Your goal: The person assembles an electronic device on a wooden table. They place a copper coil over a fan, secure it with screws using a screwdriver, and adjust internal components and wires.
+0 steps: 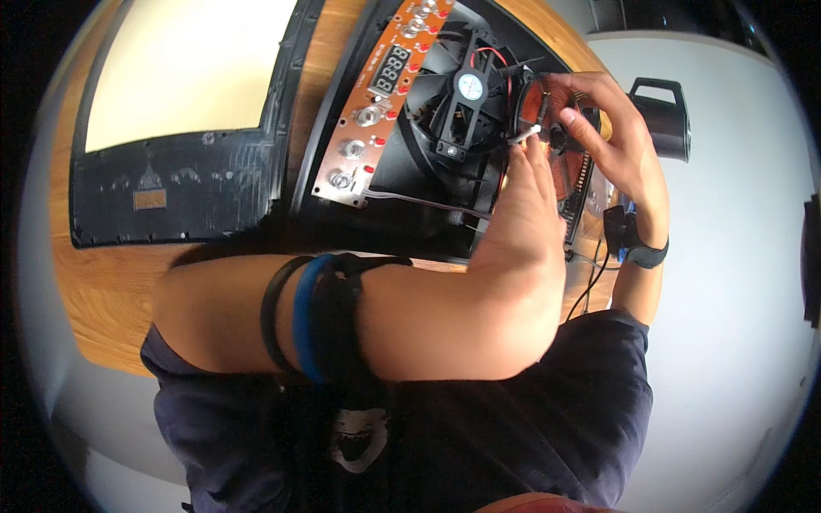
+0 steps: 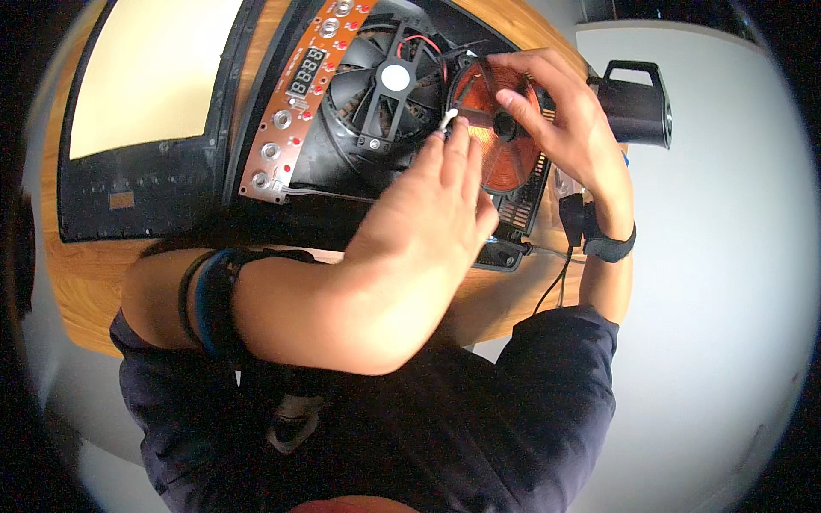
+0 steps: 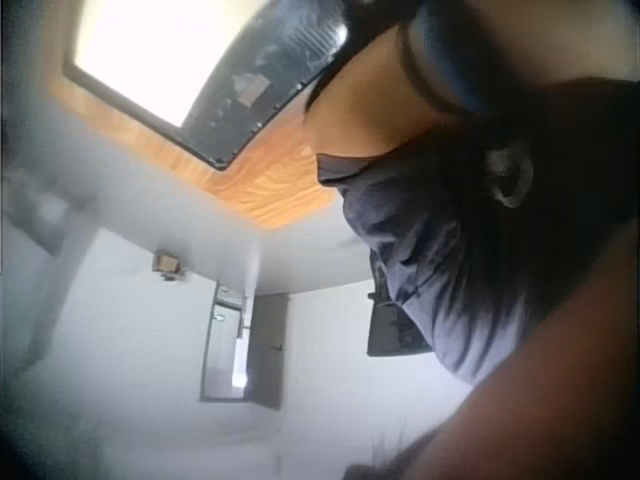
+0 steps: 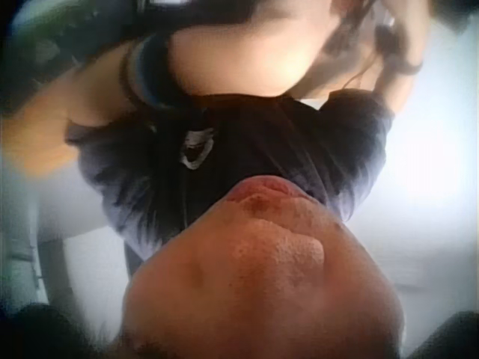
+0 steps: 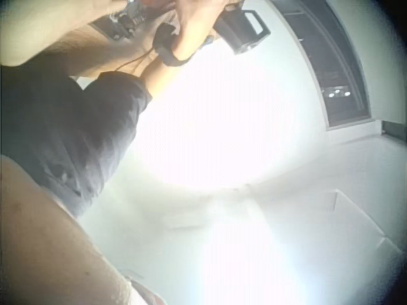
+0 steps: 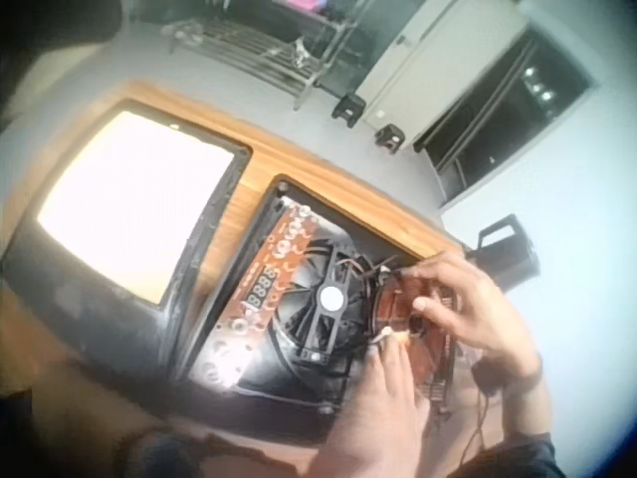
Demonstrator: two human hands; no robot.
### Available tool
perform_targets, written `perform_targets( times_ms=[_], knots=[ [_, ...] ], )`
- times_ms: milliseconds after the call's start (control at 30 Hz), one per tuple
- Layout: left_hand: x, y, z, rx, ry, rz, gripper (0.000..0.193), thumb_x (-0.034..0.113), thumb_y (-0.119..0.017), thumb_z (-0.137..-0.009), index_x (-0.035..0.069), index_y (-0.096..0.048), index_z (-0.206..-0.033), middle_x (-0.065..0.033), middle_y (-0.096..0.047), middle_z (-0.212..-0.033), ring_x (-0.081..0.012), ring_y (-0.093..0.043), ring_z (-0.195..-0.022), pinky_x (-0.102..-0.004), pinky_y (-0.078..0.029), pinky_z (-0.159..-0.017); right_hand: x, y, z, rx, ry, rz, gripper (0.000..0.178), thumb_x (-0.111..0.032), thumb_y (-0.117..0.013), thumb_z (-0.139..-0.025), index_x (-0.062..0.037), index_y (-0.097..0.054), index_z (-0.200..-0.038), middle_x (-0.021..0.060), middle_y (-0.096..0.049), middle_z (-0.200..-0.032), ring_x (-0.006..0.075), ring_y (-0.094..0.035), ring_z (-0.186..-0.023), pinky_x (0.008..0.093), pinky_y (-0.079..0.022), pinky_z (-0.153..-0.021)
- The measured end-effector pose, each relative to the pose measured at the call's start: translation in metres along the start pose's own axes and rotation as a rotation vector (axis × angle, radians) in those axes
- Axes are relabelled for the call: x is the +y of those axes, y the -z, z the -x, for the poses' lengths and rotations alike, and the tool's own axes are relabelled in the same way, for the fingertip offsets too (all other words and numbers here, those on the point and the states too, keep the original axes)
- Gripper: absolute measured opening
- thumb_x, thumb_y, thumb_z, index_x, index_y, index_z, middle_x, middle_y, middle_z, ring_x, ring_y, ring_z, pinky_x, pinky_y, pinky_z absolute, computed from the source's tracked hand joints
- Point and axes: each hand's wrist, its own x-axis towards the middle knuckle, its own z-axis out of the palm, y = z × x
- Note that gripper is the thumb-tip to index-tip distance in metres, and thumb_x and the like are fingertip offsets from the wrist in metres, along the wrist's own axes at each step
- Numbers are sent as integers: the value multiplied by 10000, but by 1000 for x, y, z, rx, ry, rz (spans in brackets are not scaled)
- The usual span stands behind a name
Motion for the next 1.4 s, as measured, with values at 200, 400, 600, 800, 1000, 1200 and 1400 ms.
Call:
perform_targets(
  times_ms=[200,400,600,800,1000,1200,1400],
  knots=[
    [-12,-11,-13,-20,-17,38,829,328,-720,-1039,-81,-443,-1704,-342,-427,-1768,-506,-340,-1688,-614,-235,-1393,-4,-7,45,-96,-81,-49,703,-196,-878,-968,-162,-627,-1623,173,-514,-1704,407,-536,-1565,483,-503,-1264],
    [-31,-29,-5,183,-71,143,742,280,-809,-951,-64,-562,-1560,-398,-569,-1631,-515,-608,-1487,-510,-511,-1181,13,-26,62,-29,5,-62,873,-193,-927,-889,-210,-574,-1686,159,-420,-1803,408,-449,-1636,497,-461,-1309],
    [-53,-24,-7,180,-189,227,604,106,-764,-923,-126,-592,-1454,-392,-648,-1501,-459,-695,-1340,-468,-587,-1096,17,-31,69,30,64,-19,906,-171,-924,-871,-181,-555,-1699,183,-418,-1803,423,-430,-1645,506,-428,-1334],
    [-68,-16,-10,173,-142,350,527,158,-756,-1002,32,-653,-1503,-158,-721,-1484,-376,-686,-1276,-504,-576,-1052,44,-17,83,-64,153,-153,1079,-88,-941,-766,-153,-488,-1743,140,-332,-1867,394,-342,-1706,513,-348,-1402],
    [-62,-2,-11,145,-88,295,530,142,-792,-966,46,-684,-1476,-151,-746,-1467,-394,-681,-1281,-506,-576,-1060,50,-28,92,-12,175,-210,1221,24,-968,-648,-154,-470,-1749,97,-294,-1887,381,-330,-1712,523,-371,-1405],
    [-54,5,-16,105,-64,290,548,110,-802,-955,28,-689,-1486,-188,-767,-1427,-414,-682,-1303,-508,-583,-1069,64,-33,100,-14,231,-211,1017,-23,-908,-812,-82,-477,-1731,155,-297,-1881,384,-311,-1724,496,-335,-1397],
    [-45,7,-13,142,-78,224,580,136,-813,-963,27,-674,-1516,-202,-704,-1532,-419,-652,-1368,-491,-565,-1130,89,-3,130,128,62,-26,658,-246,-815,-1008,-97,-624,-1619,148,-603,-1677,378,-561,-1559,488,-469,-1306]
  ],
)
